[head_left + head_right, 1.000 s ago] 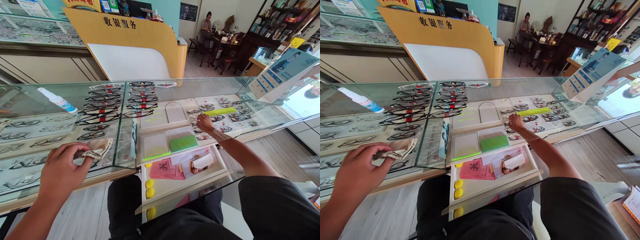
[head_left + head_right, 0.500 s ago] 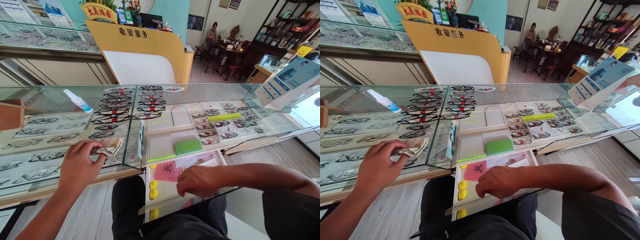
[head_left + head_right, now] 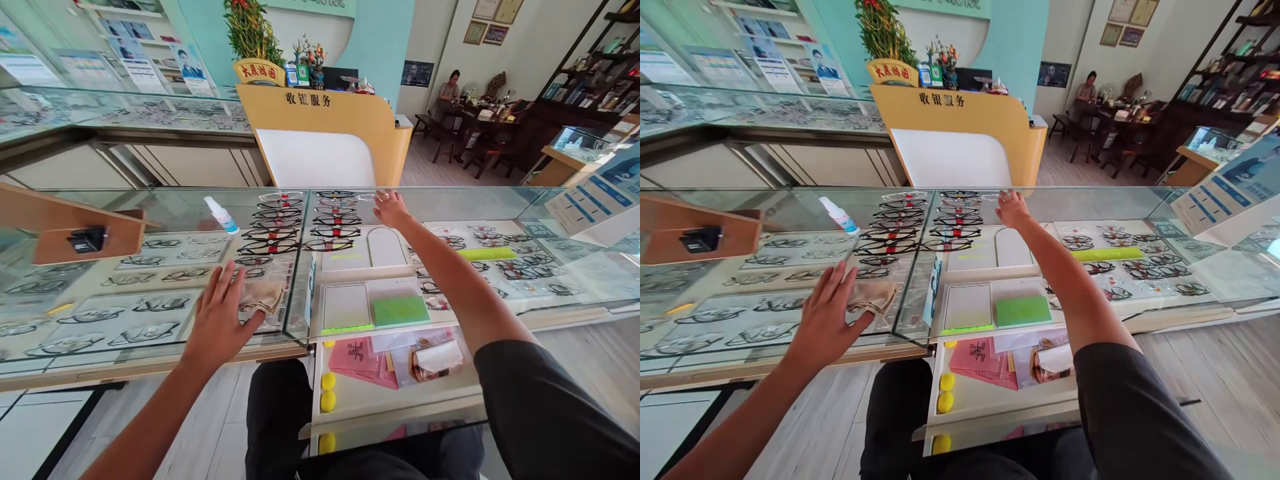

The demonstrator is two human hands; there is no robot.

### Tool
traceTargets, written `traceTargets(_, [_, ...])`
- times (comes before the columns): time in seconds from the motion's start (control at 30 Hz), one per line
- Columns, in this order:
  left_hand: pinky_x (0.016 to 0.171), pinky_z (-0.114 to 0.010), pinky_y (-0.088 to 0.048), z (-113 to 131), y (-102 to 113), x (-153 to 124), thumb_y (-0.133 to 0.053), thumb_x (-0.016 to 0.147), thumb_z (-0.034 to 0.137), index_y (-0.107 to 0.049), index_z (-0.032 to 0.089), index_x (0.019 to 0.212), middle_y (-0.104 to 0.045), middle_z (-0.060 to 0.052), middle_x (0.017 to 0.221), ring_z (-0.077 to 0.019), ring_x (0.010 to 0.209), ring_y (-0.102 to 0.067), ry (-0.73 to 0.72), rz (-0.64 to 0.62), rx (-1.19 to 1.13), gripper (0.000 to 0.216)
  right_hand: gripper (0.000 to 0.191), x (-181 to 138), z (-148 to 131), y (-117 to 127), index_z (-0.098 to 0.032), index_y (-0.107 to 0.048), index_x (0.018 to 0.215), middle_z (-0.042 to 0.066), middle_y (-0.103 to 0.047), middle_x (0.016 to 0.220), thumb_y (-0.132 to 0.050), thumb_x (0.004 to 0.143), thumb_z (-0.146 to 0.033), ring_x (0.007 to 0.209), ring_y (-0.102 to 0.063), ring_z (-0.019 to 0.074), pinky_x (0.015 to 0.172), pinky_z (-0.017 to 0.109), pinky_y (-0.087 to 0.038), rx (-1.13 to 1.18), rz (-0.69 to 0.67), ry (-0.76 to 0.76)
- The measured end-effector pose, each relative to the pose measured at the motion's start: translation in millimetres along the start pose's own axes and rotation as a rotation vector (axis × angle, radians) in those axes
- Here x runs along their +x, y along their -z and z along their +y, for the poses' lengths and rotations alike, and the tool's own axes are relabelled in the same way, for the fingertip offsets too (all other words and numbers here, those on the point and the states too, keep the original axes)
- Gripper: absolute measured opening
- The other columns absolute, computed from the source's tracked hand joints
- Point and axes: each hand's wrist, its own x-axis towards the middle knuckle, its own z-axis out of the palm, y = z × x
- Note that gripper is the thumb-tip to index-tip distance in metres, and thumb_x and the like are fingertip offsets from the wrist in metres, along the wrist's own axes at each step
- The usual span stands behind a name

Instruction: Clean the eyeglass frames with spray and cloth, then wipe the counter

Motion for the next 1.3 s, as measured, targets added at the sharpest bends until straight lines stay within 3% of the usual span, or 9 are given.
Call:
traceTargets(0.17, [0.132,-0.068,-0.029,-6.6,-5.2,-2.4,-0.055,0.094,0.046,-0.010,0.020,0.179,-0.024,-0.020,0.185,-0.0438,0.172,-0.019,-0.012,0.013,0.004,0.099,0.059,24.3,-4.3,-17.6,-0.007,-0.062,0.153,0.023,-0.053,0.169,-0.042,0.108,-0.038,0.157,-0.037,0.0471,0.127,0.067,-0.028,0.020,0.011,-0.031])
traceTargets(0.47, [0.129,-0.064,-0.033,1.8,1.9,-4.7,-0.054,0.093,0.044,-0.029,0.020,0.174,-0.039,-0.021,0.176,-0.0431,0.167,-0.030,-0.007,0.001,-0.015,0.088,0.058,-12.5,-9.5,16.3,-0.008,-0.063,0.150,0.022,-0.052,0.167,-0.036,0.110,-0.040,0.153,-0.036,0.0479,0.121,0.068,-0.036,0.085,0.059,-0.079])
traceTargets(0.67, [0.126,-0.063,-0.035,2.6,0.8,-7.2,-0.055,0.094,0.047,-0.044,0.014,0.167,-0.042,-0.024,0.169,-0.0461,0.159,-0.036,-0.011,-0.003,0.011,0.081,0.069,-137.3,-53.8,111.8,-0.024,-0.045,0.171,0.012,-0.046,0.171,-0.024,0.115,-0.058,0.157,-0.035,0.0442,0.123,0.073,-0.038,0.252,0.237,0.235])
traceTargets(0.77, [0.124,-0.063,-0.036,3.9,-0.8,-8.2,-0.057,0.093,0.051,-0.045,0.013,0.166,-0.045,-0.025,0.165,-0.0478,0.157,-0.036,0.010,-0.009,0.031,0.083,0.063,-225.2,-94.3,165.5,-0.039,-0.034,0.176,0.003,-0.045,0.174,-0.036,0.115,-0.052,0.162,-0.035,0.0379,0.134,0.067,-0.033,0.469,0.098,0.436])
traceTargets(0.87, [0.124,-0.064,-0.035,10.6,1.6,-8.4,-0.054,0.096,0.050,-0.046,0.010,0.166,-0.042,-0.026,0.168,-0.0485,0.155,-0.035,0.018,-0.031,0.045,0.081,0.068,-297.6,-123.0,191.6,-0.041,-0.029,0.177,0.004,-0.050,0.173,-0.050,0.113,-0.043,0.164,-0.038,0.0297,0.134,0.053,-0.040,0.726,-0.274,0.602])
traceTargets(0.97, [0.126,-0.067,-0.032,17.6,5.1,-7.5,-0.049,0.101,0.052,-0.041,0.004,0.167,-0.034,-0.024,0.177,-0.0494,0.156,-0.032,-0.008,-0.058,0.058,0.082,0.061,-339.9,-132.4,175.6,-0.034,-0.041,0.173,0.010,-0.059,0.166,-0.053,0.113,-0.043,0.160,-0.045,0.0286,0.130,0.051,-0.045,0.889,-0.610,0.653])
traceTargets(1.07, [0.132,-0.065,-0.027,19.5,4.0,-5.7,-0.044,0.103,0.055,-0.039,0.003,0.167,-0.033,-0.021,0.180,-0.0470,0.160,-0.028,-0.054,-0.035,0.058,0.083,0.057,-357.5,-126.1,125.5,-0.024,-0.055,0.163,0.016,-0.056,0.167,-0.046,0.114,-0.052,0.160,-0.043,0.0329,0.132,0.058,-0.039,0.878,-0.759,0.563])
traceTargets(1.17, [0.134,-0.065,-0.024,19.5,0.4,-3.0,-0.044,0.100,0.056,-0.038,0.005,0.167,-0.033,-0.020,0.180,-0.0452,0.162,-0.027,-0.061,0.008,0.046,0.084,0.071,-358.1,-109.5,61.5,-0.016,-0.050,0.166,0.021,-0.046,0.174,-0.041,0.113,-0.062,0.165,-0.032,0.0394,0.133,0.064,-0.033,0.733,-0.778,0.427])
traceTargets(1.3, [0.130,-0.072,-0.026,24.4,1.9,0.5,-0.045,0.096,0.060,-0.028,0.007,0.171,-0.029,-0.022,0.181,-0.0507,0.161,-0.025,0.007,-0.042,0.059,0.093,0.084,-332.7,-73.2,-14.7,-0.008,-0.036,0.172,0.024,-0.031,0.181,-0.047,0.109,-0.063,0.169,-0.021,0.0450,0.136,0.066,-0.024,0.461,-0.561,0.221])
